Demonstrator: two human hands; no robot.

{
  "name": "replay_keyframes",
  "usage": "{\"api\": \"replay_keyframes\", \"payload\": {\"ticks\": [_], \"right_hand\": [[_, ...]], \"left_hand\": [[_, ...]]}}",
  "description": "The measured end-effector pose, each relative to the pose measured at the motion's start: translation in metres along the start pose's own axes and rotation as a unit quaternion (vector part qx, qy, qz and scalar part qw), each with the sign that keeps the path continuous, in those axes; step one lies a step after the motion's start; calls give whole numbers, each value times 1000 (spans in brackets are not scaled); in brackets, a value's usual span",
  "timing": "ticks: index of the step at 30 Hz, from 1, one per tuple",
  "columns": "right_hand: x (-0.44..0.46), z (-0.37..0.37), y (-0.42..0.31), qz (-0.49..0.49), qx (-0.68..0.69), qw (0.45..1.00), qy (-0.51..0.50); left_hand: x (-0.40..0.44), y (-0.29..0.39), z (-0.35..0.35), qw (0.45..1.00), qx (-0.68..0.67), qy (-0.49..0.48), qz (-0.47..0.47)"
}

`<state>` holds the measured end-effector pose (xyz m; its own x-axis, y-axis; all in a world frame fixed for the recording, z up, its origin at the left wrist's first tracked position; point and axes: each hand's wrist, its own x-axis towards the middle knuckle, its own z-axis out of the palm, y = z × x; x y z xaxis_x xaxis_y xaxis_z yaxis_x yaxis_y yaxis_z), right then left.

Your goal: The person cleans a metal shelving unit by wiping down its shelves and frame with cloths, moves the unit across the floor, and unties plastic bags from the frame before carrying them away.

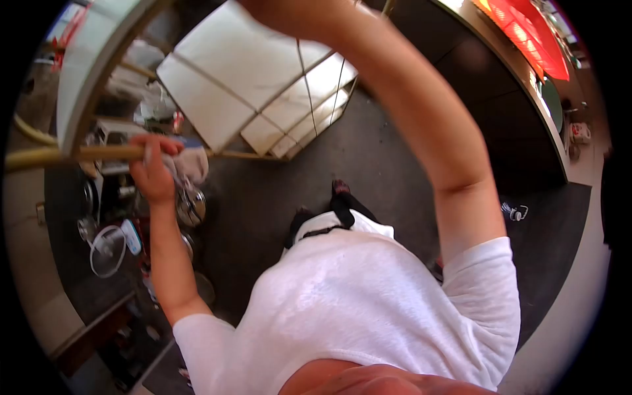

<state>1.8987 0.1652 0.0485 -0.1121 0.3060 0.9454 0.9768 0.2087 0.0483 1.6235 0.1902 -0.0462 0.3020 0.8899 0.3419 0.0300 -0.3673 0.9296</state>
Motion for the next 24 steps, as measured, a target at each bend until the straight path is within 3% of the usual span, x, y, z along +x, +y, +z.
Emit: {"api": "replay_keyframes", "payload": {"ticks": [2,5,9,11,12,17,19,22,24], "right_hand": [[-6,2,-9,1,30,993,114],[-18,14,26,-53,44,996,57],[-45,13,113,54,21,998,26],[-30,-21,132,32,46,998,-28],[-30,-23,138,58,35,998,9],[-37,15,118,103,58,987,105],[-42,7,109,96,78,990,68],[-41,1,120,55,99,989,95],[-38,-11,98,117,91,984,100]], "left_hand": [[-5,-2,-1,1000,-7,-3,-10],[-3,-6,-1,1000,-10,-20,2],[-4,-4,4,1000,20,0,-4],[-5,-6,2,1000,24,-2,-5],[-4,-6,2,1000,26,3,-8],[-5,-5,0,999,41,12,-13],[-5,-7,2,1000,21,12,1],[-7,-5,3,1000,22,13,4],[-6,-1,5,999,32,6,3]]}}
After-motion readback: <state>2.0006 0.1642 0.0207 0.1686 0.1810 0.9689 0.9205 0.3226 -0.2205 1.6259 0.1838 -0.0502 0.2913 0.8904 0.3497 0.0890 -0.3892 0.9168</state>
